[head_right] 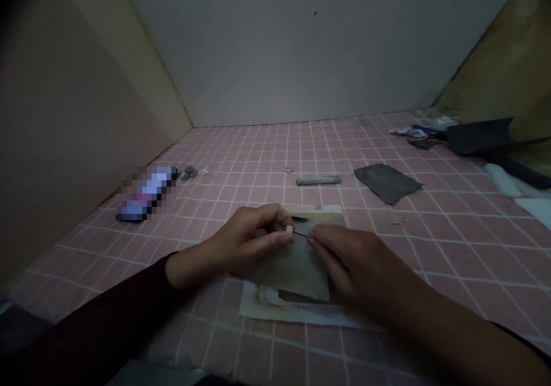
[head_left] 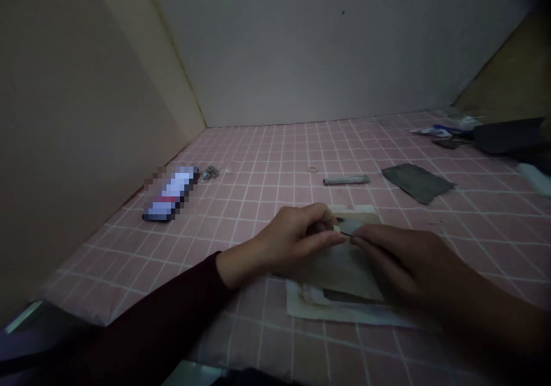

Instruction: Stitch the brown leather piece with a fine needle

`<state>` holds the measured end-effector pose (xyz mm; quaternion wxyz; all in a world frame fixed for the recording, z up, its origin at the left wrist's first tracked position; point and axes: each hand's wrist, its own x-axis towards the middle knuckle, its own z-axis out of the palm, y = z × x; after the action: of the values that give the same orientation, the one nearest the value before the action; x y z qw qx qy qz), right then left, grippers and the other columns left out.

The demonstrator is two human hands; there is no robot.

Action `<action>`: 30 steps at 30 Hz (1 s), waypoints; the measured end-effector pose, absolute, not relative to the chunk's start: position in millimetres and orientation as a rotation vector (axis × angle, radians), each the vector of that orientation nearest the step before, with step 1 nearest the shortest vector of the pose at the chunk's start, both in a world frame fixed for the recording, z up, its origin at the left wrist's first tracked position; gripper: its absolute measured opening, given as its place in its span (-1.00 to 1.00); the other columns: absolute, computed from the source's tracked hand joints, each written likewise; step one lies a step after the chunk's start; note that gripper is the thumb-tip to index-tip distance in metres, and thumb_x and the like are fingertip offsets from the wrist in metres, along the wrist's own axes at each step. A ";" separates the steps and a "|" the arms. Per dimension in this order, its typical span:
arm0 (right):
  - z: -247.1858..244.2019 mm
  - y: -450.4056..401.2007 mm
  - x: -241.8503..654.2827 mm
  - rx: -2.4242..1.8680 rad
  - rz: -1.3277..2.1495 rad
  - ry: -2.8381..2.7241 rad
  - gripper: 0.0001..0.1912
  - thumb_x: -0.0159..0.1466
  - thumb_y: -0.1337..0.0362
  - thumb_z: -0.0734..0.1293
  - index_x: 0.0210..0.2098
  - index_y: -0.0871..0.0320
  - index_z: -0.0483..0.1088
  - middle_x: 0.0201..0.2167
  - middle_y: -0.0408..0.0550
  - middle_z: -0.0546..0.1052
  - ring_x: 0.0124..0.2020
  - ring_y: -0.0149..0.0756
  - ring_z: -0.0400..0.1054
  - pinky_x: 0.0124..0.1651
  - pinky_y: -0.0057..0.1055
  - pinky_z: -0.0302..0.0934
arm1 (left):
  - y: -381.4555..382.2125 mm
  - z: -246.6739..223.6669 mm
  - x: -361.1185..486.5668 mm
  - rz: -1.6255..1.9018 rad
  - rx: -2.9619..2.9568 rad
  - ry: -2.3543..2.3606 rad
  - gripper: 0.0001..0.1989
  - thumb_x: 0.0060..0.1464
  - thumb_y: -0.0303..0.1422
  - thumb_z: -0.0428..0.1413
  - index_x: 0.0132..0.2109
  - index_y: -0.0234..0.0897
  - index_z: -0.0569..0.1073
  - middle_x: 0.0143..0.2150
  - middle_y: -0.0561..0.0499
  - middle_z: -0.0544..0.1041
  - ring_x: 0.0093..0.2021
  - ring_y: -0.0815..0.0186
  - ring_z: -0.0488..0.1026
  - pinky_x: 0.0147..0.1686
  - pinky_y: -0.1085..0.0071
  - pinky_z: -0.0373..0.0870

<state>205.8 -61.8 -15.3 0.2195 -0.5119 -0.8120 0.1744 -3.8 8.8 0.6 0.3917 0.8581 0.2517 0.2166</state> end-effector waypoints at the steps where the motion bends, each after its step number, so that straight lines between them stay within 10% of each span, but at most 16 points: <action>1: -12.4 -62.3 204.8 -1.423 0.544 -2.248 -0.73 0.36 0.25 0.11 -0.44 0.14 0.28 -0.55 -0.16 0.36 -0.53 -0.38 0.26 -0.44 -0.40 0.07 | 8.9 -0.1 -3.7 0.554 2.209 0.627 -0.82 0.19 -0.26 0.07 -0.20 -0.31 0.38 -0.37 0.06 0.44 -0.36 0.40 0.39 -0.36 0.51 0.28; 6: 0.5 -61.8 203.8 -1.407 0.854 -2.232 -0.62 0.38 0.21 0.09 -0.56 0.13 0.20 -0.63 -0.19 0.30 -0.57 -0.39 0.24 -0.50 -0.44 0.06 | 8.7 -2.9 -3.4 0.587 2.390 0.531 -0.83 0.17 -0.37 0.07 -0.11 -0.34 0.37 -0.20 -0.06 0.47 -0.23 0.31 0.41 -0.24 0.43 0.31; 14: -17.8 -62.4 207.9 -1.393 0.428 -2.257 -0.79 0.35 0.26 0.13 -0.37 0.15 0.31 -0.49 -0.12 0.39 -0.49 -0.35 0.29 -0.42 -0.39 0.10 | 8.2 -0.4 -4.0 0.543 2.115 0.663 -0.77 0.21 -0.20 0.03 -0.22 -0.31 0.38 -0.39 0.06 0.43 -0.37 0.41 0.38 -0.39 0.52 0.27; 21: 3.8 -61.3 203.8 -1.375 0.955 -2.218 -0.59 0.38 0.22 0.08 -0.58 0.13 0.20 -0.66 -0.19 0.30 -0.61 -0.41 0.23 -0.54 -0.45 0.07 | 9.4 -1.8 -3.5 0.604 2.295 0.501 -0.82 0.16 -0.34 0.09 -0.11 -0.32 0.37 -0.20 -0.05 0.46 -0.21 0.31 0.41 -0.20 0.40 0.33; 30: -18.2 -62.8 210.9 -1.408 0.453 -2.274 -0.80 0.35 0.26 0.12 -0.35 0.14 0.30 -0.46 -0.10 0.42 -0.47 -0.34 0.31 -0.40 -0.38 0.11 | 8.2 -0.3 -3.8 0.550 2.067 0.652 -0.77 0.20 -0.21 0.04 -0.21 -0.32 0.38 -0.40 0.08 0.40 -0.39 0.42 0.35 -0.40 0.51 0.26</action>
<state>210.9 -62.8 -18.2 0.2129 -0.5072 -0.8190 0.1633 -3.8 8.2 -0.3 0.4373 0.8313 0.2624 0.2211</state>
